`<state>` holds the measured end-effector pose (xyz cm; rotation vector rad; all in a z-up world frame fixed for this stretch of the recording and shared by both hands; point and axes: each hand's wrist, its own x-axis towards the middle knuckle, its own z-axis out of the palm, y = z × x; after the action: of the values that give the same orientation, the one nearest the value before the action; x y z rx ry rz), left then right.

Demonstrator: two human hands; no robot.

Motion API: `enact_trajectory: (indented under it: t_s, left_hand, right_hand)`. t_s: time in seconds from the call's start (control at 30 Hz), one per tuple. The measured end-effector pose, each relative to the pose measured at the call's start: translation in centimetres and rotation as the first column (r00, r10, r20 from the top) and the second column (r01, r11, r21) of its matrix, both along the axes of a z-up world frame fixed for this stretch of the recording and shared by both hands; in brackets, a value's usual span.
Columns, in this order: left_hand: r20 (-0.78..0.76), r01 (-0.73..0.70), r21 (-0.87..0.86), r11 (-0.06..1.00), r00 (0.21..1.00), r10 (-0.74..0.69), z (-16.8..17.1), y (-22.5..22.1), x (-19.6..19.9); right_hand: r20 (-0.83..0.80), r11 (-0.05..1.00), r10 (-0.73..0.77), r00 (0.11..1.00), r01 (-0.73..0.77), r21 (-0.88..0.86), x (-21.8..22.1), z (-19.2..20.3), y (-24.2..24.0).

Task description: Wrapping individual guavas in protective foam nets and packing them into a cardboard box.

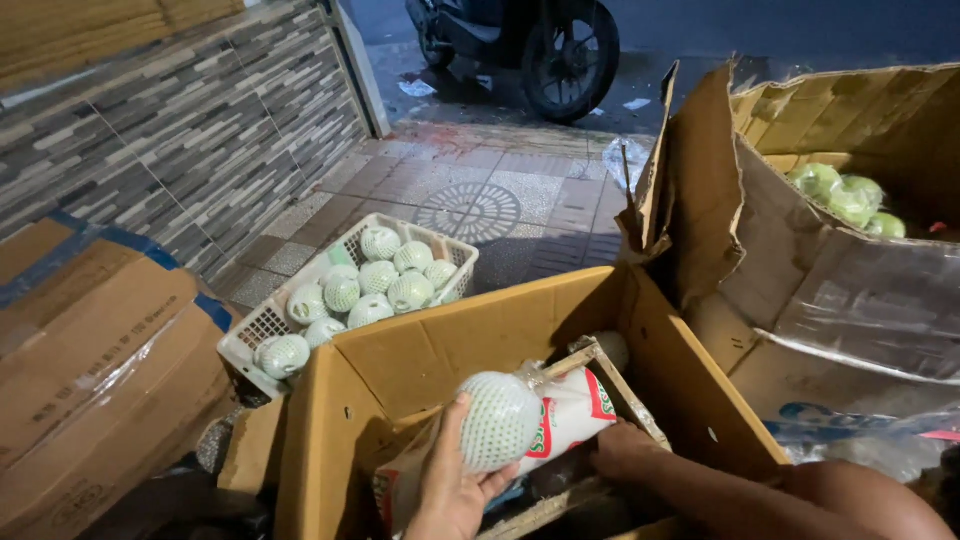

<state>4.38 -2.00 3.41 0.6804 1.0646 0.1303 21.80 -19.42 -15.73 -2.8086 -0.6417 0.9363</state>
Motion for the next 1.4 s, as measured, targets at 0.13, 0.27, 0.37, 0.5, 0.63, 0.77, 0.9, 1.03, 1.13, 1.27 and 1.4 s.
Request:
enact_trajectory:
  t_s: [0.13, 0.27, 0.37, 0.5, 0.63, 0.77, 0.9, 1.03, 1.13, 1.27, 1.4]
  left_hand:
    - [0.078, 0.012, 0.012, 1.000, 0.997, -0.013, 1.8, 0.7, -0.4]
    - [0.055, -0.016, 0.022, 1.000, 0.998, 0.015, 1.6, 2.0, 0.1]
    - [0.089, -0.068, 0.012, 0.998, 0.994, 0.067, 2.2, 2.5, 0.3]
    - [0.106, -0.050, 0.022, 0.999, 0.993, 0.047, 2.4, 3.5, 0.5]
    - [0.133, -0.022, 0.050, 0.999, 0.991, 0.015, 3.1, 3.5, 0.4]
    - [0.126, -0.004, 0.063, 0.998, 0.992, -0.004, 3.2, 3.0, 0.4]
    - [0.118, 0.028, 0.054, 0.998, 0.992, -0.035, 2.8, 2.8, 0.4]
    - [0.112, 0.031, 0.045, 0.998, 0.993, -0.036, 3.0, 2.6, 0.6]
    - [0.100, 0.002, 0.033, 0.999, 0.995, -0.006, 2.9, 3.1, 0.8]
    - [0.100, -0.017, 0.039, 0.999, 0.995, 0.013, 2.3, 3.7, 0.9]
    - [0.088, 0.018, 0.057, 0.998, 0.996, -0.023, 2.6, 3.4, 1.3]
  right_hand:
    - [0.189, 0.991, -0.088, 0.978, 0.068, 0.114, 2.5, -3.3, 0.0]
    - [-0.245, 0.636, -0.563, 0.789, 0.603, 0.482, 0.5, 3.5, -0.3]
    - [-0.745, -0.071, -0.511, 0.429, 0.842, 0.535, 0.5, 3.4, 0.4]
    - [-0.927, -0.224, -0.141, 0.347, 0.901, 0.371, 1.3, 2.8, 0.5]
    - [-0.824, 0.123, -0.145, 0.548, 0.836, 0.534, 1.9, 0.5, 1.4]
    - [0.162, 0.939, -0.150, 0.975, 0.090, 0.332, 3.3, -2.4, 2.3]
    - [0.129, 0.984, -0.120, 0.984, 0.135, -0.114, 5.1, -7.1, 3.1]
    - [0.216, 0.991, -0.036, 0.976, 0.063, -0.120, 5.7, -8.5, 3.0]
    - [0.173, 0.977, -0.198, 0.965, 0.209, -0.047, 4.7, -5.6, 3.5]
    - [0.240, 0.947, 0.133, 0.962, -0.052, -0.317, 2.7, -5.3, 3.7]
    - [0.170, 0.904, 0.323, 0.931, -0.251, -0.347, -0.4, -0.6, 2.7]
